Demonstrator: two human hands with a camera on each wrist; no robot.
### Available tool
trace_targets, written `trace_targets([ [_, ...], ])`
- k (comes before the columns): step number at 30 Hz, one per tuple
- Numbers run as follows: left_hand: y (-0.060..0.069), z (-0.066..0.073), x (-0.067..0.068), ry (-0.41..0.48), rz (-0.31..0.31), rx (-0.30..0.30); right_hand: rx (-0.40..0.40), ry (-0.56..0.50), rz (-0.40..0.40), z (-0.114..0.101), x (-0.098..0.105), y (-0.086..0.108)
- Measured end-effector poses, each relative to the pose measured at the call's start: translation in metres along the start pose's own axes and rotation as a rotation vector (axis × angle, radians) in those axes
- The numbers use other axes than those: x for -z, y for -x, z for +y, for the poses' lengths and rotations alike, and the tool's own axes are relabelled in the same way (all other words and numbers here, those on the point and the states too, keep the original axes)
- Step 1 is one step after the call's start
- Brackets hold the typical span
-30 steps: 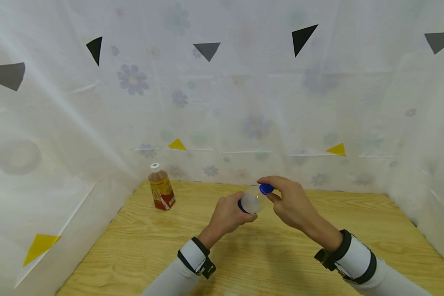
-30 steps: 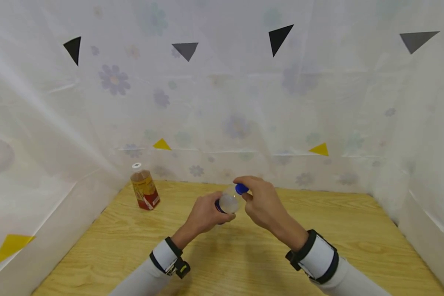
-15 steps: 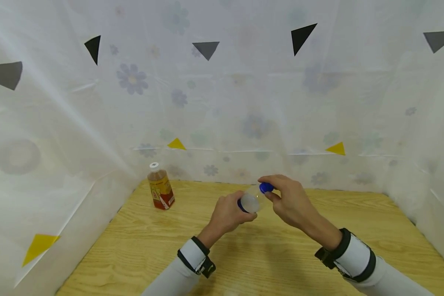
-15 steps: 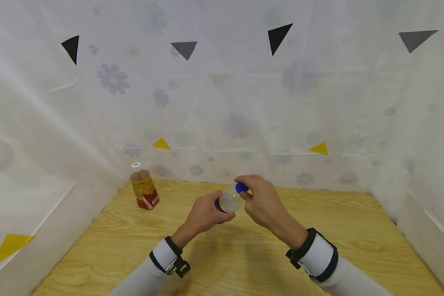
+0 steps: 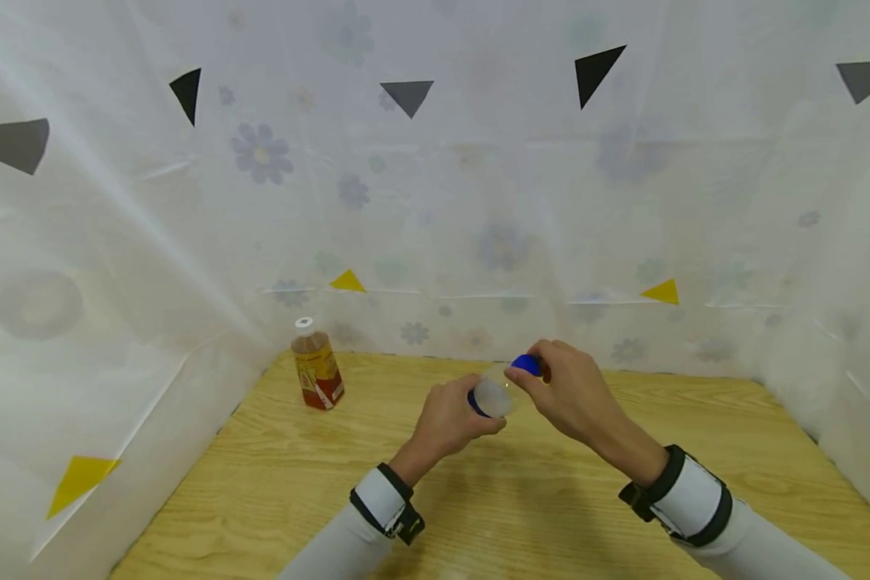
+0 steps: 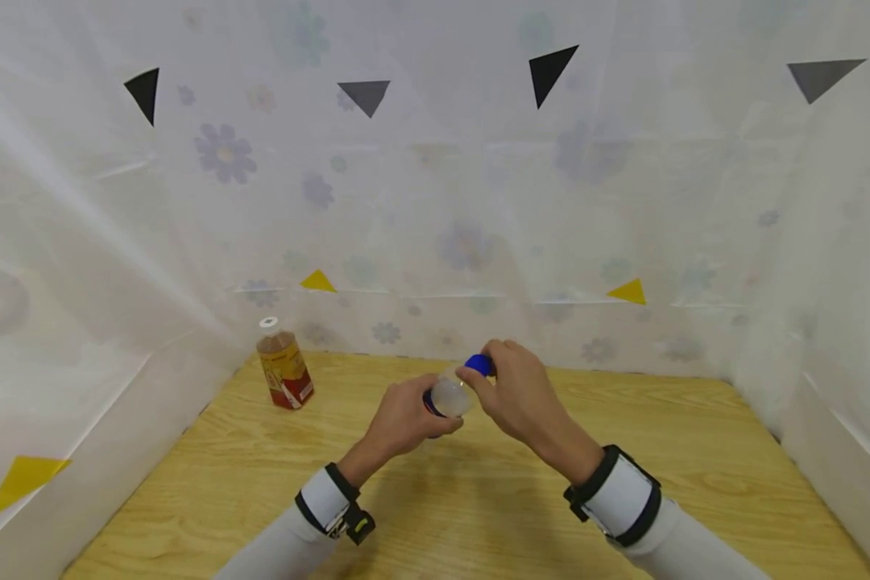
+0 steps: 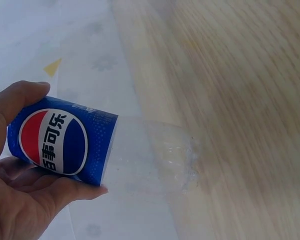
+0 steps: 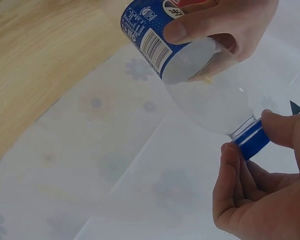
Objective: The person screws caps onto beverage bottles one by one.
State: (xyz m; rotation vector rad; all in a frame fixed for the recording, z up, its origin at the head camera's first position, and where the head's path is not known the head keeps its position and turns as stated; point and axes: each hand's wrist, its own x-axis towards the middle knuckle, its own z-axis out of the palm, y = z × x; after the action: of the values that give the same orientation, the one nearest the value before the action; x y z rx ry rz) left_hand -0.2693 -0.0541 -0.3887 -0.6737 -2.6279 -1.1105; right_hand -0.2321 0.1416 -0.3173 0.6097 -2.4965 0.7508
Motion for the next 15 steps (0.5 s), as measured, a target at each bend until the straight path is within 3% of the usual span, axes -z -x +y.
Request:
trace_targets([
  [15,-0.0007,-0.0003,-0.0017,-0.034,0.002,-0.013,-0.007,-0.037,-0.002,0.0039,-0.0009,0.0013],
])
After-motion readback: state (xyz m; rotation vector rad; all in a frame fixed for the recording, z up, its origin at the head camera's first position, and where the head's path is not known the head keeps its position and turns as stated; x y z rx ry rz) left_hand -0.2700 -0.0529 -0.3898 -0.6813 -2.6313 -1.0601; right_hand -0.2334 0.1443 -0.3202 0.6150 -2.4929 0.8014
